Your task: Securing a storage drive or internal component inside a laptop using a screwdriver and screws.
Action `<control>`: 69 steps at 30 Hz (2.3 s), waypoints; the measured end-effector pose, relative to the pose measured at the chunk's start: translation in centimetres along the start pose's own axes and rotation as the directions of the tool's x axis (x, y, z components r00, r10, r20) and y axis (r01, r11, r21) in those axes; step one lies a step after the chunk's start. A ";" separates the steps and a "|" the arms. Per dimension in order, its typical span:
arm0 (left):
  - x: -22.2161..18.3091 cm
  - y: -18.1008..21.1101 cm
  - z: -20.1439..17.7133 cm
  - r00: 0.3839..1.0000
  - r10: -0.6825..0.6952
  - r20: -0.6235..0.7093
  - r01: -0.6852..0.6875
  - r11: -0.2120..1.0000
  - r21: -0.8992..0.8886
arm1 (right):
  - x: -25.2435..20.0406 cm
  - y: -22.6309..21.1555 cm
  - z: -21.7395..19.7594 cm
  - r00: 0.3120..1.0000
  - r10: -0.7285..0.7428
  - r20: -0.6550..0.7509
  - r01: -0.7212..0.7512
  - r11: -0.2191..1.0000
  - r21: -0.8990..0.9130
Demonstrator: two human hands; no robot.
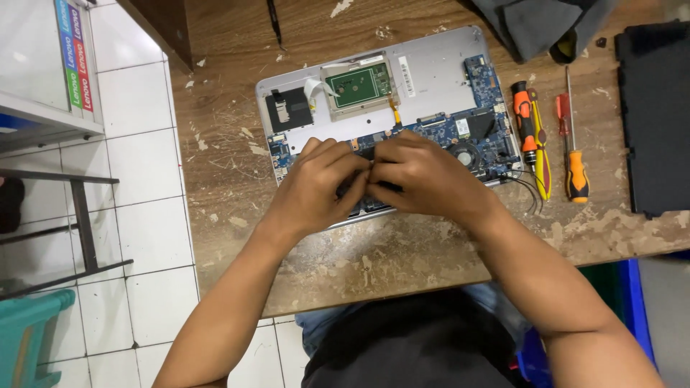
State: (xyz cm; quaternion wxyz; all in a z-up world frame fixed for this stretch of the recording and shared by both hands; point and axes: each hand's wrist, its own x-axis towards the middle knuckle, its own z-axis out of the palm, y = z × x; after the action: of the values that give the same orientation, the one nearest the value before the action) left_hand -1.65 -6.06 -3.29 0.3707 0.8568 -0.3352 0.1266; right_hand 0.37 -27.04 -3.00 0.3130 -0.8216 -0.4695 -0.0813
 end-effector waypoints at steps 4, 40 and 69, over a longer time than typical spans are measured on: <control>0.6 0.8 1.2 1.000 -0.012 -0.007 0.012 1.000 -0.001 | -1.5 1.5 -0.2 1.000 0.000 -0.003 0.000 0.999 -0.037; 10.7 8.3 17.3 0.996 0.059 0.062 -0.063 0.995 0.075 | -12.9 4.8 -7.8 0.468 0.848 -0.250 -0.875 0.483 0.002; 10.2 7.7 16.3 0.994 -0.064 -0.092 0.032 0.948 -0.317 | -11.4 4.2 -6.3 0.424 0.757 -0.498 -0.854 0.517 0.059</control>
State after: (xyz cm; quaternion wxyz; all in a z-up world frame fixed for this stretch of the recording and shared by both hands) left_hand 0.29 -26.56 -5.63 0.5221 0.7872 -0.3109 0.1054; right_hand -1.36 -40.53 -4.75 0.3296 -0.9264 0.0848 -0.1613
